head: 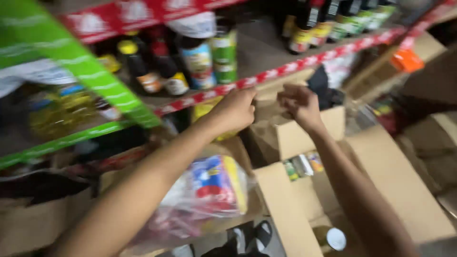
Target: Stocking and organizing various bottled, canned, and packaged goods onto shelves in a grocery store backroom or aisle.
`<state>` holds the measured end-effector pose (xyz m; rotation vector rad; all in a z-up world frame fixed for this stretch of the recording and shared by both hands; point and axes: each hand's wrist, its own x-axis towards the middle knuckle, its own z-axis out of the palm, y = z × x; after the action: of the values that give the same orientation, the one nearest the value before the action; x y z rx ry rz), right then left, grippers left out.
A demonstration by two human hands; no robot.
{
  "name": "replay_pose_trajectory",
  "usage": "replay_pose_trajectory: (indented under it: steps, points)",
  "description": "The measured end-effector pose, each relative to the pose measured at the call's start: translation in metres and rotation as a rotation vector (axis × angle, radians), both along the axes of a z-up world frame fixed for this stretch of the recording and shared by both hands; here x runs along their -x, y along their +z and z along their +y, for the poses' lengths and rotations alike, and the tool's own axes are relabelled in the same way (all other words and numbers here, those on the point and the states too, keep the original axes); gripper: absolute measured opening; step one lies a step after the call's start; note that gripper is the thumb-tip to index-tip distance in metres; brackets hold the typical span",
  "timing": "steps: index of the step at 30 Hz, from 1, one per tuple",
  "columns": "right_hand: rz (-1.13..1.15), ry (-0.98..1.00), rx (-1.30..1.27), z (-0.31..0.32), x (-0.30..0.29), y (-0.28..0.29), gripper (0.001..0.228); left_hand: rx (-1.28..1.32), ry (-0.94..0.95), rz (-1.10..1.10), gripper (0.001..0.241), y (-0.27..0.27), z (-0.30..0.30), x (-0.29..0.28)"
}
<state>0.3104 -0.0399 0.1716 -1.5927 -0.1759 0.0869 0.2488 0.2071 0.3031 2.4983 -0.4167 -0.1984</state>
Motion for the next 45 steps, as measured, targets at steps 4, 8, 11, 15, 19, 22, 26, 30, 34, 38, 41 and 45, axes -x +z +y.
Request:
replay_pose_trajectory:
  steps: [4, 8, 11, 15, 19, 22, 26, 30, 34, 38, 41, 45]
  points:
    - [-0.007, -0.060, -0.023, -0.085, 0.078, -0.043, 0.044, 0.186, -0.302, -0.186, 0.044, -0.046, -0.057, 0.024]
    - [0.164, -0.158, -0.035, -0.153, 0.150, -0.083, 0.045, 0.009, -0.459, 0.202, 0.034, -0.052, -0.128, 0.064]
    - [0.327, -0.246, 0.050, -0.190, 0.199, -0.126, 0.044, -0.036, -0.533, 0.306, 0.037, -0.117, -0.179, 0.086]
    - [0.488, -0.204, -0.009, -0.235, 0.243, -0.216, 0.045, -0.089, -0.494, 0.392, 0.041, -0.247, -0.231, 0.125]
    - [0.532, -0.173, -0.041, -0.221, 0.244, -0.244, 0.051, 0.070, -0.312, 0.503, 0.047, -0.313, -0.257, 0.174]
    - [0.594, -0.266, 0.307, -0.192, 0.220, -0.258, 0.063, 0.438, 0.020, 0.752, 0.053, -0.374, -0.268, 0.200]
    - [0.236, -0.347, 0.602, -0.164, 0.176, -0.311, 0.085, 0.952, 0.417, 1.050, 0.059, -0.384, -0.254, 0.216]
    - [0.229, -0.352, 0.661, -0.143, 0.143, -0.327, 0.088, 1.238, 0.526, 1.141, 0.059, -0.368, -0.241, 0.221]
    - [0.357, -0.249, 0.629, -0.148, 0.143, -0.299, 0.062, 1.237, 0.562, 1.151, 0.059, -0.375, -0.242, 0.218]
    - [0.440, -0.309, 0.098, -0.186, 0.169, -0.343, 0.050, 1.427, 0.556, 1.157, 0.044, -0.442, -0.246, 0.222]
    - [0.776, -0.273, -0.056, -0.221, 0.205, -0.336, 0.047, 1.569, 0.460, 1.161, 0.031, -0.467, -0.252, 0.216]
    - [0.796, -0.040, -0.280, -0.247, 0.266, -0.296, 0.048, 1.363, 0.567, 1.183, 0.026, -0.356, -0.265, 0.192]
